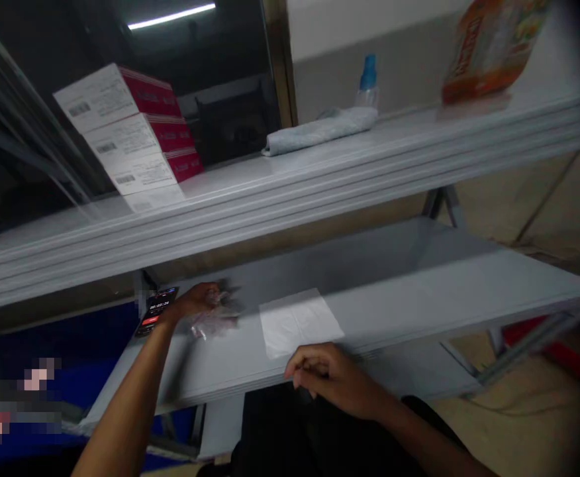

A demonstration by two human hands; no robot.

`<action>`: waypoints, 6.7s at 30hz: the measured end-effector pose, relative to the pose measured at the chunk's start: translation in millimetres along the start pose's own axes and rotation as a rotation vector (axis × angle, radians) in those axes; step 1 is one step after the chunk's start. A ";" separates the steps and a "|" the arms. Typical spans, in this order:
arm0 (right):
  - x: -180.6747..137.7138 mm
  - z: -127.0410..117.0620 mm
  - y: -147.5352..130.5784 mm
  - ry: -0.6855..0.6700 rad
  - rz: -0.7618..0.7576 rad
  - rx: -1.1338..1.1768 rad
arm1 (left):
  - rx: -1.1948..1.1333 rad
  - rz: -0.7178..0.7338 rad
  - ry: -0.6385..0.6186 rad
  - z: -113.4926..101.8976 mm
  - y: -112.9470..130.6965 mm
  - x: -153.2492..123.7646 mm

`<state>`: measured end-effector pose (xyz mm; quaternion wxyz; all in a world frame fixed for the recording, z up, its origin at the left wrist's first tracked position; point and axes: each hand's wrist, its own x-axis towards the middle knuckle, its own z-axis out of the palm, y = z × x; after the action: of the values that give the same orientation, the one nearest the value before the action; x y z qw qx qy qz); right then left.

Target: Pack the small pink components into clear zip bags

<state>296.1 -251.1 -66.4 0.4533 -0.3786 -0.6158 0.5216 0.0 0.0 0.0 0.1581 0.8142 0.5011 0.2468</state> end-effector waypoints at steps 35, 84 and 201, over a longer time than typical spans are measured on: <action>21.7 20.2 18.7 -0.055 -0.004 -0.048 | 0.508 -0.023 0.433 87.4 100.2 -144.0; 21.3 4.4 -12.2 -0.033 -0.155 -0.378 | -0.625 0.043 -0.128 95.4 147.7 -169.1; 91.9 -52.8 64.2 0.222 -0.259 -0.621 | -0.403 0.230 0.099 140.5 93.0 -96.3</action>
<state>318.3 -138.1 -112.3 0.4433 -0.4714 -0.7348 0.2032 111.2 -129.2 -92.8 0.2636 0.8048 0.3530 0.3978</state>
